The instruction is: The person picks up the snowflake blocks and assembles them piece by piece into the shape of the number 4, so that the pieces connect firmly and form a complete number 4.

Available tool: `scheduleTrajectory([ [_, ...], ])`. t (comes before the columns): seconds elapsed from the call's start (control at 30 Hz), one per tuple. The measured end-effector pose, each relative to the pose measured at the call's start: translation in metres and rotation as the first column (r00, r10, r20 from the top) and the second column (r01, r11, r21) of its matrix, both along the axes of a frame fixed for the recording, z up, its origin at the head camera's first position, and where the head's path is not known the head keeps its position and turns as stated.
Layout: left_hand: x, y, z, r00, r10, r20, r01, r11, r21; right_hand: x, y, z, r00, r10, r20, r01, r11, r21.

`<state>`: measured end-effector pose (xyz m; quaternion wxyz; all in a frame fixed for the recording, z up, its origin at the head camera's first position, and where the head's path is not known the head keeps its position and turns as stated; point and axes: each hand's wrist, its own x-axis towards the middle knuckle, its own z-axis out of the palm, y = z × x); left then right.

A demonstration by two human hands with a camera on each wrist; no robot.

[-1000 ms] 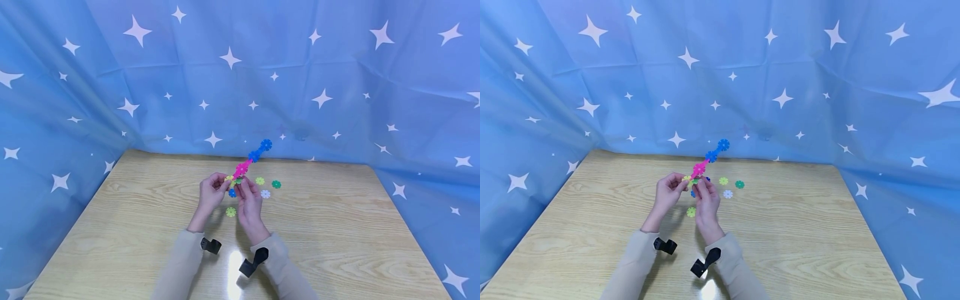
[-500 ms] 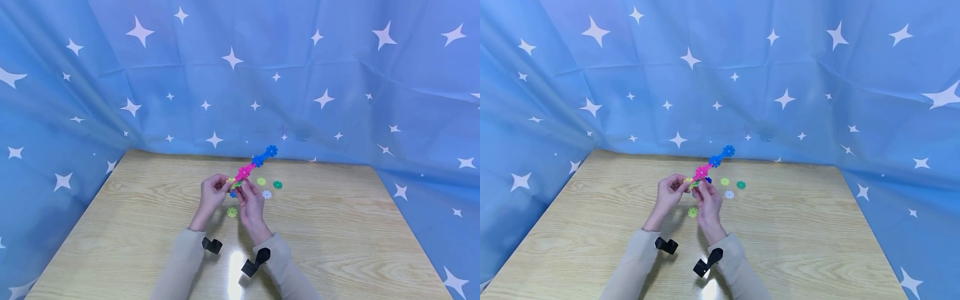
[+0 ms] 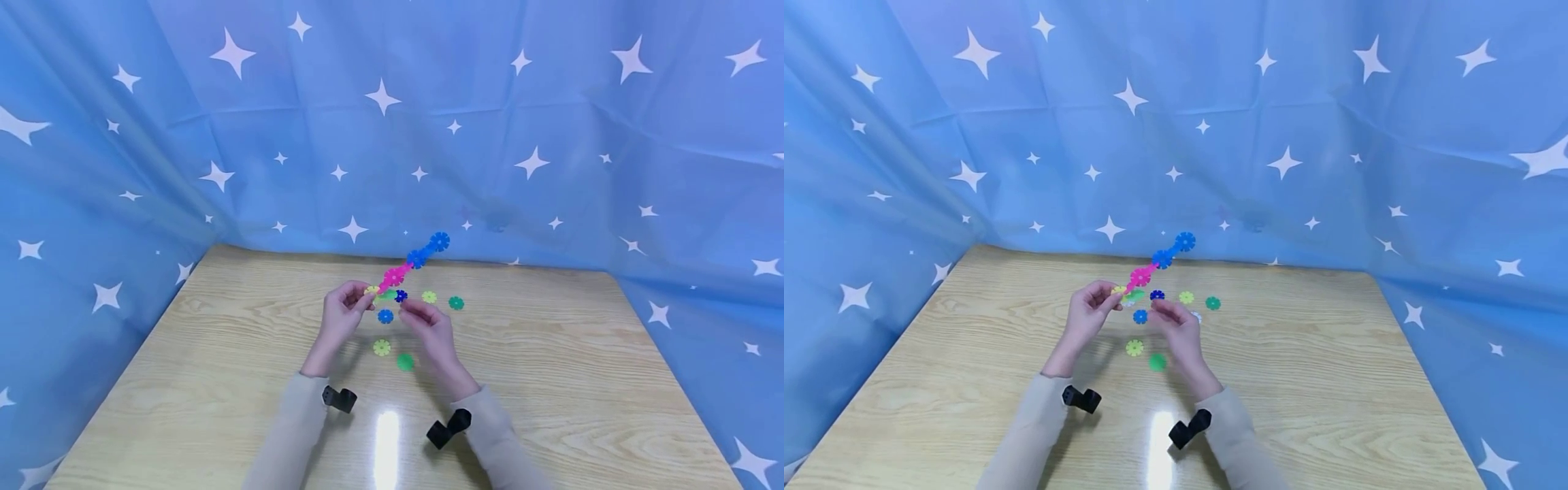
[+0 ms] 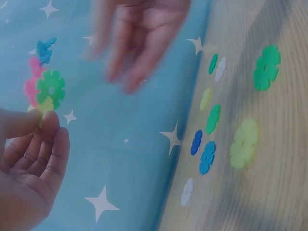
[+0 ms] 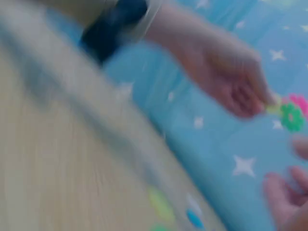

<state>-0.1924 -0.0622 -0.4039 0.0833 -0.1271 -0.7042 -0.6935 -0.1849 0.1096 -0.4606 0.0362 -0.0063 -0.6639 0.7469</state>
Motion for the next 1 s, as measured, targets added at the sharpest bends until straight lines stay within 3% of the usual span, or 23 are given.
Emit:
scheduleTrajectory([
  [0.07, -0.001, -0.002, 0.0, 1.0, 0.01, 0.006, -0.01, 1.0, 0.001, 0.001, 0.009, -0.005, 0.999, 0.031, 0.015, -0.034, 0.974, 0.226],
  [0.13, -0.002, -0.003, 0.0, 1.0, 0.011, 0.012, -0.011, 1.0, 0.007, 0.003, 0.016, -0.009, 0.997, 0.075, 0.026, -0.079, 0.915, 0.395],
  [0.2, -0.003, -0.004, 0.0, 1.0, 0.008, 0.016, -0.008, 1.0, 0.008, 0.006, 0.021, -0.013, 0.992, 0.119, 0.047, -0.127, 0.858, 0.498],
  [0.43, -0.004, -0.004, 0.001, 1.0, 0.017, 0.018, -0.018, 1.0, 0.024, 0.011, 0.026, -0.02, 0.955, 0.282, 0.092, -0.262, 0.655, 0.708],
  [0.57, -0.004, -0.004, 0.002, 1.0, 0.019, 0.017, -0.02, 0.999, 0.025, 0.012, 0.022, -0.018, 0.941, 0.314, 0.127, -0.287, 0.535, 0.795],
  [0.63, -0.004, -0.004, 0.002, 1.0, 0.02, 0.016, -0.02, 1.0, 0.022, 0.012, 0.021, -0.016, 0.938, 0.315, 0.146, -0.294, 0.496, 0.817],
  [0.7, -0.004, -0.005, 0.002, 1.0, 0.017, 0.015, -0.017, 1.0, 0.02, 0.011, 0.02, -0.015, 0.939, 0.306, 0.155, -0.296, 0.492, 0.819],
  [0.8, -0.004, -0.005, 0.002, 1.0, 0.012, 0.019, -0.012, 1.0, 0.021, 0.01, 0.021, -0.017, 0.949, 0.286, 0.133, -0.274, 0.538, 0.797],
  [0.87, -0.004, -0.005, 0.002, 1.0, 0.009, 0.024, -0.009, 1.0, 0.026, 0.009, 0.023, -0.019, 0.958, 0.265, 0.108, -0.25, 0.596, 0.763],
  [1.0, -0.004, -0.005, 0.001, 1.0, 0.002, 0.031, -0.003, 0.999, 0.032, 0.008, 0.026, -0.019, 0.979, 0.203, 0.006, -0.161, 0.76, 0.63],
])
